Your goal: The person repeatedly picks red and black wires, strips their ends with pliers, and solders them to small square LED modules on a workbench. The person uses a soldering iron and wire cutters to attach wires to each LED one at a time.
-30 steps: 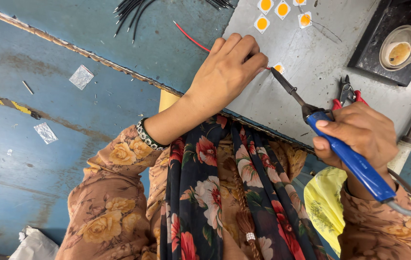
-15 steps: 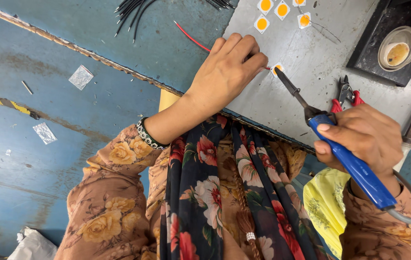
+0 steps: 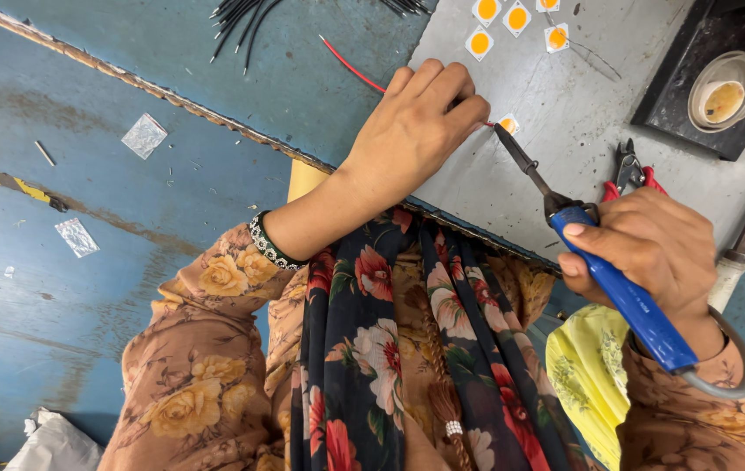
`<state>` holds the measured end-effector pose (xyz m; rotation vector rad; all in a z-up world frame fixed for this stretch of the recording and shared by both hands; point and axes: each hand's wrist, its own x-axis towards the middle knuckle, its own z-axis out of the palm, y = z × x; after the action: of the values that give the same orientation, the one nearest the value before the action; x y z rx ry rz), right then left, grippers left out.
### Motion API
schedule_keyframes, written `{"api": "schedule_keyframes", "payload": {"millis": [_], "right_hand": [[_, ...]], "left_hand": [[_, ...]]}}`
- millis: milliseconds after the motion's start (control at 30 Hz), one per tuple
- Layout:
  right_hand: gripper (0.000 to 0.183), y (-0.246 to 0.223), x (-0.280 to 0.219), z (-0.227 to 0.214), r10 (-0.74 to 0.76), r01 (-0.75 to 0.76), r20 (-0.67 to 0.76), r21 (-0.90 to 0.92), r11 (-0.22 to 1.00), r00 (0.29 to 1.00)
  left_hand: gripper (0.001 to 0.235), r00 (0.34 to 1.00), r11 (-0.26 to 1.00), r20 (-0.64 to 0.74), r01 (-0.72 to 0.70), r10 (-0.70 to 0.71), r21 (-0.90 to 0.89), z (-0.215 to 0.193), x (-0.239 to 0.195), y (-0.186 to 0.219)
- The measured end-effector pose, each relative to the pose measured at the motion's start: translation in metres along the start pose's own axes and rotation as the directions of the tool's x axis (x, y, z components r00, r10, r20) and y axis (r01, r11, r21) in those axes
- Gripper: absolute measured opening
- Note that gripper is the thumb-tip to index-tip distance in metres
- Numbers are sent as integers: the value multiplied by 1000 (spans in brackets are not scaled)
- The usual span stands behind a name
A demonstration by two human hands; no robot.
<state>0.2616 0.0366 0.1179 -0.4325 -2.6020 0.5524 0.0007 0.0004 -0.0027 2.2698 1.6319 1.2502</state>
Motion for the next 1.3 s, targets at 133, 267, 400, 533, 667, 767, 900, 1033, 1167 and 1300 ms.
{"api": "schedule_keyframes", "payload": {"millis": [133, 267, 400, 533, 667, 767, 900, 1033, 1167, 1300], "right_hand": [[25, -5, 4, -3, 20, -19, 78, -16, 1000, 997], [20, 0, 3, -4, 32, -33, 92, 4, 999, 995], [16, 13, -5, 2, 15, -11, -90, 48, 999, 996], [12, 15, -20, -4, 41, -21, -167, 120, 993, 985], [13, 18, -27, 2, -1, 21, -194, 98, 995, 981], [17, 15, -27, 7, 24, -6, -191, 94, 996, 981], [19, 13, -23, 8, 25, -8, -178, 93, 996, 984], [20, 12, -19, 8, 13, -7, -145, 40, 999, 989], [19, 10, -15, 9, 1, 0, -127, 10, 1000, 992], [19, 6, -8, 7, 24, -25, -91, -11, 1000, 996]], "left_hand": [[7, 1000, 1000, -7, 14, -14, -19, 1, 1, 1], [7, 1000, 1000, -9, 15, -16, -27, 1, 1, 2], [7, 1000, 1000, -9, 14, -14, -11, 0, 1, 2], [7, 1000, 1000, -14, 12, -12, -14, 1, -1, 1], [7, 1000, 1000, -10, 11, -11, -20, 3, 0, 2], [7, 1000, 1000, -8, 14, -14, -23, 2, 0, 1], [7, 1000, 1000, -10, 15, -15, -22, 2, 0, 2], [7, 1000, 1000, -12, 12, -13, -21, 2, 0, 2], [7, 1000, 1000, -12, 11, -11, -17, 2, 0, 1], [7, 1000, 1000, -7, 16, -16, -22, 2, -1, 1]]}}
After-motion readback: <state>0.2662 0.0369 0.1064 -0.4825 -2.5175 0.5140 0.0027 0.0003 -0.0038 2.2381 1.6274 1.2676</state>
